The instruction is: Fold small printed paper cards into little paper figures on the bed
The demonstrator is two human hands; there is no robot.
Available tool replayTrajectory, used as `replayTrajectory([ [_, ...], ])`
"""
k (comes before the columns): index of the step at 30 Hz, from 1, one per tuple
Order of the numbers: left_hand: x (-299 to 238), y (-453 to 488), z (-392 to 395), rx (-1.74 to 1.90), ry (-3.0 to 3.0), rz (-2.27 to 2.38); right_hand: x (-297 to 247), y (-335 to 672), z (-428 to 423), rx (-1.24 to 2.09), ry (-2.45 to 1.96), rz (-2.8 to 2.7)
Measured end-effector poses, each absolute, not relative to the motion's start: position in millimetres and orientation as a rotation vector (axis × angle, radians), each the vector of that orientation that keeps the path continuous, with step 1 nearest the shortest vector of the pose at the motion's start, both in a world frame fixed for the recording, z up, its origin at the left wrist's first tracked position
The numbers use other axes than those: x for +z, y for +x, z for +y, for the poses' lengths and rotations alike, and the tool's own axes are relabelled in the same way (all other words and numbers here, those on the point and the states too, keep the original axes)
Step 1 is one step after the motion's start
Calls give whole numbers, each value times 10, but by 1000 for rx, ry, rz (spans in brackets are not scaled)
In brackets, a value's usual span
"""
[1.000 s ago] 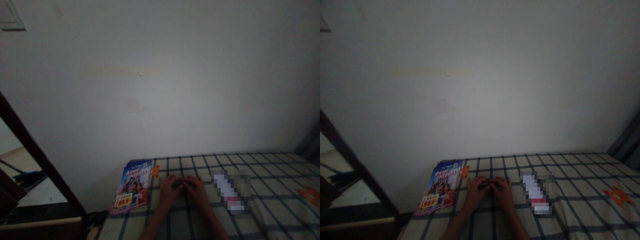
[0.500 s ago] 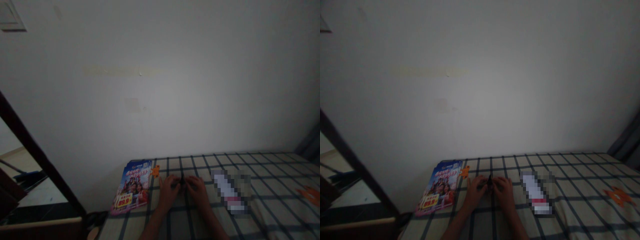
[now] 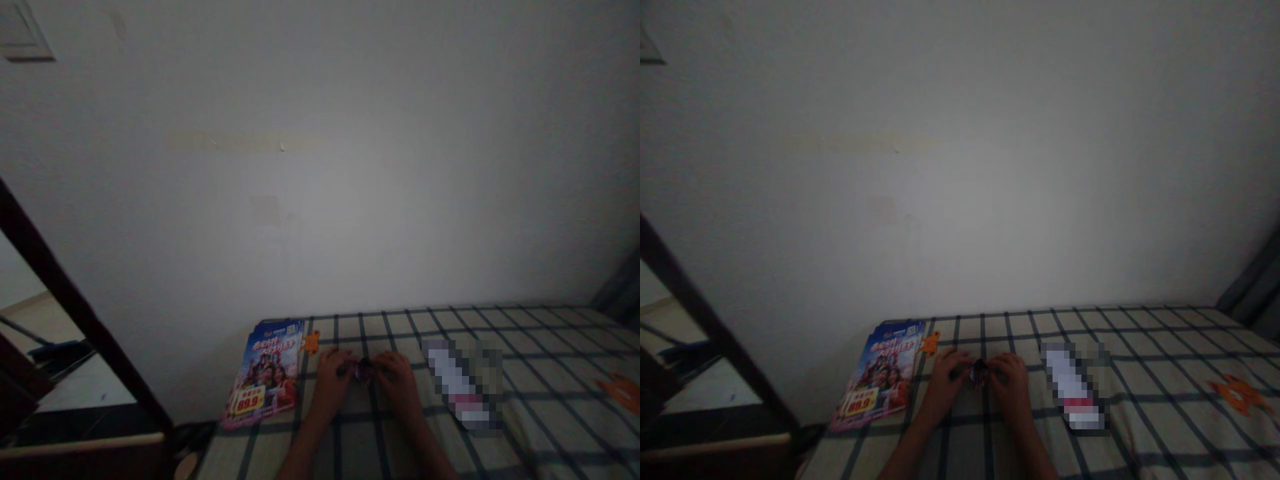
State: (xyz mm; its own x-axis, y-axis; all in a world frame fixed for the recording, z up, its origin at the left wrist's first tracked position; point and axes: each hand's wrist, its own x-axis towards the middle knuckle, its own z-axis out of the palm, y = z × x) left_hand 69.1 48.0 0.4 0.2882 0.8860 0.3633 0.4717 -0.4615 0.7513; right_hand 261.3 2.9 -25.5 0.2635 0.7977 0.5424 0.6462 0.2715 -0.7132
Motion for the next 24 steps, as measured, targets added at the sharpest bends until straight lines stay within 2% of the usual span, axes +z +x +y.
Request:
replayTrajectory([
  [24,13,654,481,964,2141,1276,-233,2576,22,89,-1609,-1615],
])
